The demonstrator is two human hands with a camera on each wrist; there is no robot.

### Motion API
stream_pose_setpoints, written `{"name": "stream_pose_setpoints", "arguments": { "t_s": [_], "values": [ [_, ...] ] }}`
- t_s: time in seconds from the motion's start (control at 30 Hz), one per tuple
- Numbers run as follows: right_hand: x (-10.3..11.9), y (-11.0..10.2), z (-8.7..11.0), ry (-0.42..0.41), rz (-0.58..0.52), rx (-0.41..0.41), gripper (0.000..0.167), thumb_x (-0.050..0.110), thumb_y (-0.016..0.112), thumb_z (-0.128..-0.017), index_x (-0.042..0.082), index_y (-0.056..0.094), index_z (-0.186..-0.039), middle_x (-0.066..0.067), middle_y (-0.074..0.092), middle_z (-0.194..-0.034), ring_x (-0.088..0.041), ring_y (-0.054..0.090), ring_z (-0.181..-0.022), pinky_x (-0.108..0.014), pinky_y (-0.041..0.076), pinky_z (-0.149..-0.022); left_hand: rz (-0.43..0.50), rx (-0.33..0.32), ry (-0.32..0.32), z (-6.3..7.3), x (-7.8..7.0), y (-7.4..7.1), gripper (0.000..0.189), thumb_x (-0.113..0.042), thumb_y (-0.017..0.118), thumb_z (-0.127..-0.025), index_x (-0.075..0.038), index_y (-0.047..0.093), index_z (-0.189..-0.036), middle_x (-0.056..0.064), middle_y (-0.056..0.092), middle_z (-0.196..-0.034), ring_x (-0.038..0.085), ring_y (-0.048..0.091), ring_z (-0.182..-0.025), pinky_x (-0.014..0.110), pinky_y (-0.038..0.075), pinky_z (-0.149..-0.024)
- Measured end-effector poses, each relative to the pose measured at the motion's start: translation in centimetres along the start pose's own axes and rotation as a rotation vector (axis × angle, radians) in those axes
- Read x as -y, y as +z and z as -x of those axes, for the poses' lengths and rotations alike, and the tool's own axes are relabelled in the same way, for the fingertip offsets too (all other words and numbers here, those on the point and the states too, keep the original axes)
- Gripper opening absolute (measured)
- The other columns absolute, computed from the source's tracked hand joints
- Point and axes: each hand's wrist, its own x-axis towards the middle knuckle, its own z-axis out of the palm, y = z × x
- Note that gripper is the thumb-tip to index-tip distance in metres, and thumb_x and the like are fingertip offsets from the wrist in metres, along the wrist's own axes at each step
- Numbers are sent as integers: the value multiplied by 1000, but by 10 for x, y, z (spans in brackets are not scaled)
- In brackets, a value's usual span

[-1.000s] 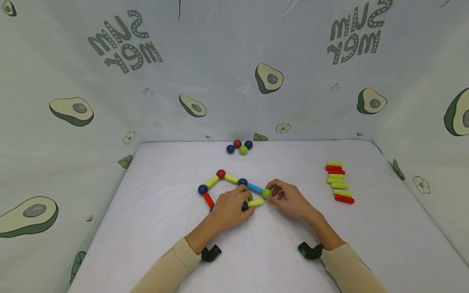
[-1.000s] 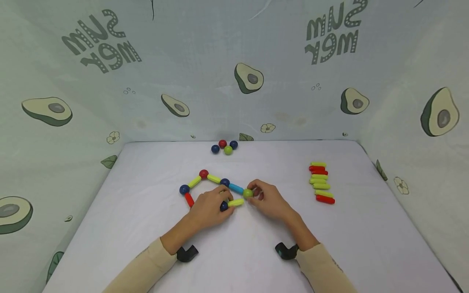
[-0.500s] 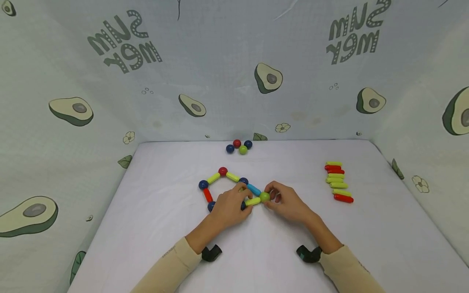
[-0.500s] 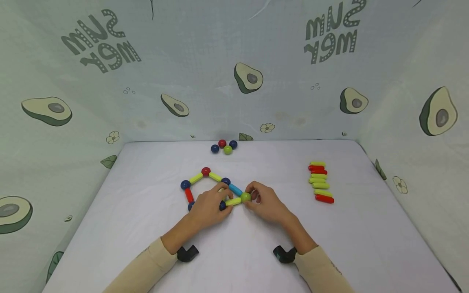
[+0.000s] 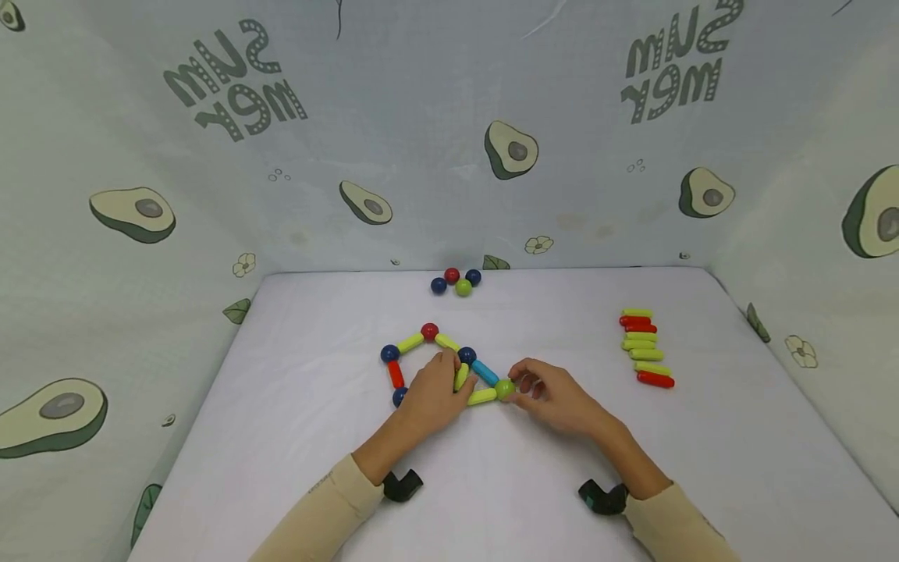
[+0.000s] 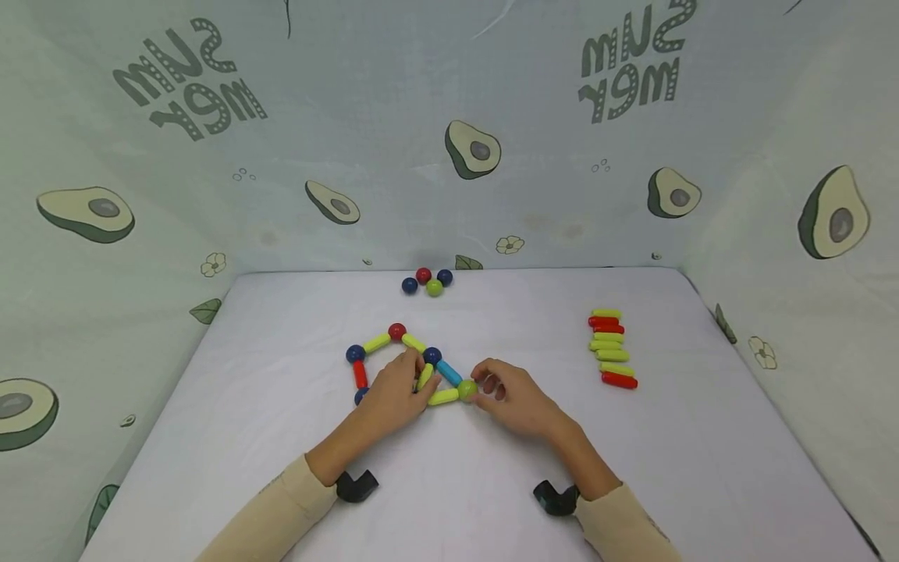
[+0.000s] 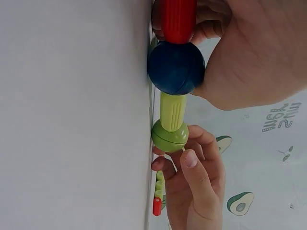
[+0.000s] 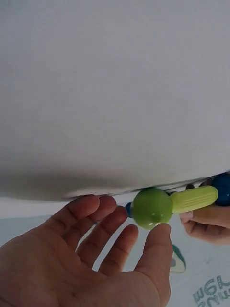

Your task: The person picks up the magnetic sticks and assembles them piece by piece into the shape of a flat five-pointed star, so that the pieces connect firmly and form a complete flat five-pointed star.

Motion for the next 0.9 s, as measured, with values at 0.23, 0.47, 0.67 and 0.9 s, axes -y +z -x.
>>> {"name": "stream_pose_setpoints", "arguments": {
  "t_s": [0.23,0.47,0.67,0.9],
  "values": [
    [-28,-29,23,60,53,-117,22,23,71,-98,14,65,-118,4,65,-102,-15,58,-95,-22,52,-85,19,-3,13,-3,1,-4,29,-34,70,-98,-10,59,-110,0,56,-80,13,54,-67,21,45,-58],
    [-55,-60,57,107,114,-260,26,27,69,-100,10,66,-119,-2,68,-105,-13,56,-94,-17,49,-78,28,95,35,-3,8,-11,27,-33,73,-97,-15,63,-113,-5,64,-90,10,59,-81,21,52,-70],
    [-73,-86,79,107,220,-389,27,18,74,-96,4,65,-118,-11,67,-104,-13,53,-87,-14,45,-71,31,184,93,-4,14,-21,23,-30,73,-97,-19,63,-115,-5,70,-104,10,62,-96,27,56,-89],
    [-88,-102,94,186,318,-380,29,13,75,-92,0,66,-117,-20,66,-108,-31,58,-93,-26,50,-69,7,280,150,-3,19,-32,22,-25,72,-98,-21,64,-118,-6,72,-111,8,64,-104,30,55,-97]
  ]
}}
